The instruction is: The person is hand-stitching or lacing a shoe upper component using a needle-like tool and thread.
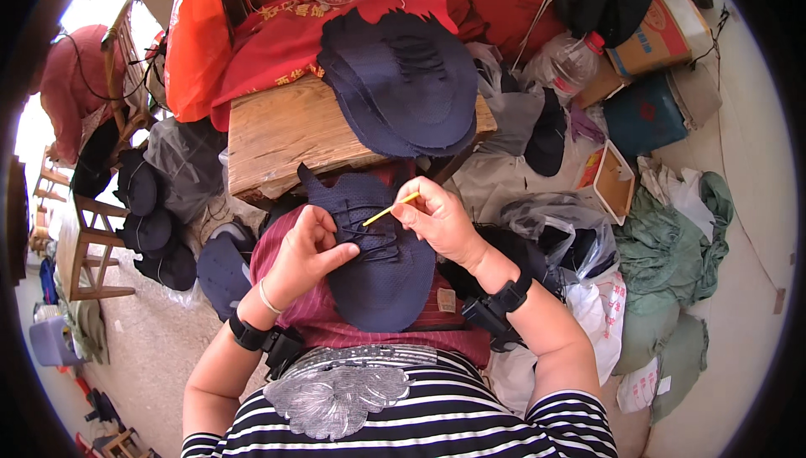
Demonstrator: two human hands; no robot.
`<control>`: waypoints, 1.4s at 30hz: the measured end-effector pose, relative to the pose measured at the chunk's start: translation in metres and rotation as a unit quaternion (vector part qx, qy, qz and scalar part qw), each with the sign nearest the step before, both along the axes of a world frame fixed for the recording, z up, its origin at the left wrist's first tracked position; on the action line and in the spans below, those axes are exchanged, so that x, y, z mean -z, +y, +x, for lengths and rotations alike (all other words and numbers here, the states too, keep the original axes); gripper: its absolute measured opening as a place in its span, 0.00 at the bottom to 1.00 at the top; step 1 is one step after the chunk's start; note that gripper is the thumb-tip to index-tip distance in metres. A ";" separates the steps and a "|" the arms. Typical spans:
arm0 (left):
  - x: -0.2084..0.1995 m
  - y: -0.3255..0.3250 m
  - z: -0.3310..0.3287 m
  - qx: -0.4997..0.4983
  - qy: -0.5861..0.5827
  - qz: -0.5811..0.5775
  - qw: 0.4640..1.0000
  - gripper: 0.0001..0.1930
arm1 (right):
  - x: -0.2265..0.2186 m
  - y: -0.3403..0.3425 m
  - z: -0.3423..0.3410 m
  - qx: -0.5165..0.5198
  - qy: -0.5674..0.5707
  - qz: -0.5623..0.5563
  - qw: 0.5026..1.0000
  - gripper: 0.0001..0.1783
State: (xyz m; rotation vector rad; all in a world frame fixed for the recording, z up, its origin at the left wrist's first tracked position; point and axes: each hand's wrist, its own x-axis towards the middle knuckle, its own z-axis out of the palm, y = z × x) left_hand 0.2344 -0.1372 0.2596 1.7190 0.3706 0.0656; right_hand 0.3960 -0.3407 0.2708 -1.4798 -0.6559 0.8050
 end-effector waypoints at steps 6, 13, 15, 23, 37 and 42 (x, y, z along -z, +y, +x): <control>0.004 0.010 -0.006 0.009 0.001 -0.169 0.986 0.15 | -0.018 0.017 -0.008 -0.069 0.112 0.030 0.991 0.21; -0.005 0.012 -0.005 0.029 0.021 -0.163 0.986 0.15 | -0.010 0.030 -0.011 -0.080 -0.144 -0.008 0.986 0.09; -0.005 0.013 -0.004 0.034 0.027 -0.155 0.987 0.15 | -0.016 0.033 -0.014 -0.067 -0.307 0.008 0.949 0.07; 0.007 0.010 -0.005 0.017 0.005 -0.095 0.995 0.12 | -0.039 0.018 0.013 0.069 -0.233 -0.049 0.969 0.10; 0.011 0.003 -0.009 0.013 -0.008 -0.102 0.995 0.14 | -0.018 0.025 -0.006 0.036 0.036 0.040 0.998 0.08; 0.013 0.010 -0.011 0.085 -0.007 -0.045 0.995 0.12 | -0.026 0.019 -0.002 0.023 0.144 0.051 0.988 0.10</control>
